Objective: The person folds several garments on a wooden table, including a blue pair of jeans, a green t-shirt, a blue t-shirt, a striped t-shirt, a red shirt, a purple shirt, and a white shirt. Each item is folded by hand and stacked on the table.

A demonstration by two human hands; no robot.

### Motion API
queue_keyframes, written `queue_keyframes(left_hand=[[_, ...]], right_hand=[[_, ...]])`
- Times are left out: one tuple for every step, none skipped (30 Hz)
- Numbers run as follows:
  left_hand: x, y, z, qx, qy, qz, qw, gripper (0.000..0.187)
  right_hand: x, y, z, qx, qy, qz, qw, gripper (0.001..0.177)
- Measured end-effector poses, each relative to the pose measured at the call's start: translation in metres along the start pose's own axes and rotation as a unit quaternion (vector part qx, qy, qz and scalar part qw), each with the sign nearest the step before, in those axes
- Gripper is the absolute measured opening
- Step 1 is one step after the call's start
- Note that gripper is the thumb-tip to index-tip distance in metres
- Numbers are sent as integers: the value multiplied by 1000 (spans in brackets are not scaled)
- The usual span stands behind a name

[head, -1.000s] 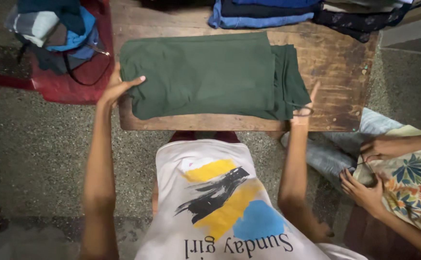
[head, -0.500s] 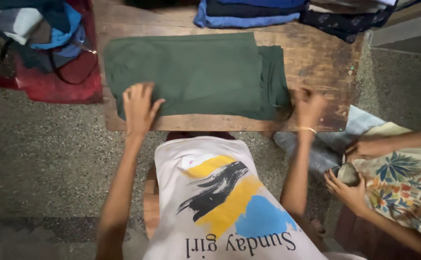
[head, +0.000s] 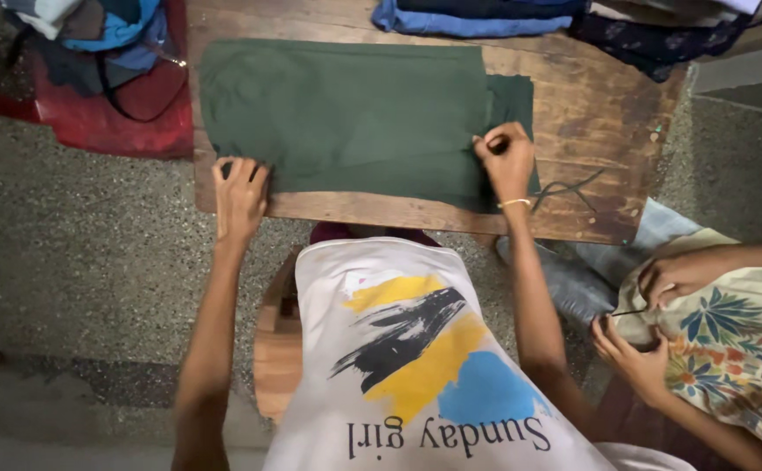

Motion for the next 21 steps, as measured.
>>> queue_keyframes(left_hand=[[3,2,-3,-19,-3,-4,1000,29],[7,5,-6,-38,-5,-8,999,26],[10,8,-6,-59,-10,-13,998,24],[11,11,-10,-62,-12,-5,998,26],[11,14,-15,-65,-13,2,998,29],[10,15,-18,-69,-15,10,997,31],[11,15,-21,-54,-12,17,998,30],[10,14,-24,-40,-8,23,999,28],[10,12,-26,-24,-5,29,999,26],[10,9,-29,-18,7,31,999,26],[10,6,-32,-10,18,31,999,25],[10,3,-36,-3,29,31,999,25],[10,1,-37,-24,22,18,999,25],[9,1,-38,-45,14,6,999,26],[9,2,-39,-66,5,-7,998,27],[9,3,-40,-59,6,-10,998,27],[8,4,-41,-52,8,-14,999,28],[7,6,-42,-45,10,-17,999,28],[6,7,-44,-43,15,-23,999,22],[4,8,-45,-41,19,-29,999,17],[2,10,-45,-39,24,-35,998,15]], right_hand=[[-5,1,-2,-3,30,82,996,21],[-12,4,-8,-5,4,87,996,20],[-19,11,-20,-9,-21,91,996,19],[-25,17,-33,-13,-46,94,994,18],[-31,19,-49,-7,-86,139,987,17],[-37,17,-64,-2,-125,183,975,16],[-42,12,-77,10,-143,185,972,17],[-48,6,-88,21,-160,188,969,17],[-54,1,-96,32,-178,190,965,18],[-59,-2,-100,21,-181,195,964,18],[-64,-5,-106,10,-186,199,962,18],[-67,-7,-110,-2,-190,202,961,19],[-69,-7,-109,-16,-175,205,963,19],[-70,-6,-107,-30,-159,208,965,20],[-69,-5,-105,-46,-143,211,966,21],[-67,-4,-104,-32,-150,199,968,20],[-65,-2,-103,-17,-157,187,970,19],[-62,1,-102,-2,-164,174,971,20],[-60,4,-100,-5,-156,187,970,20],[-57,7,-98,-7,-149,199,968,21],[-55,10,-95,-9,-142,212,967,22]])
Point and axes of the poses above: each hand's wrist, its own z-axis towards the middle knuckle, its own y-axis out of the back of the hand, x = y × z, the point moved 1 cm from there along z, towards the middle knuckle, and after that the axes turned 5 degrees about -z, right-handed, at the moved point
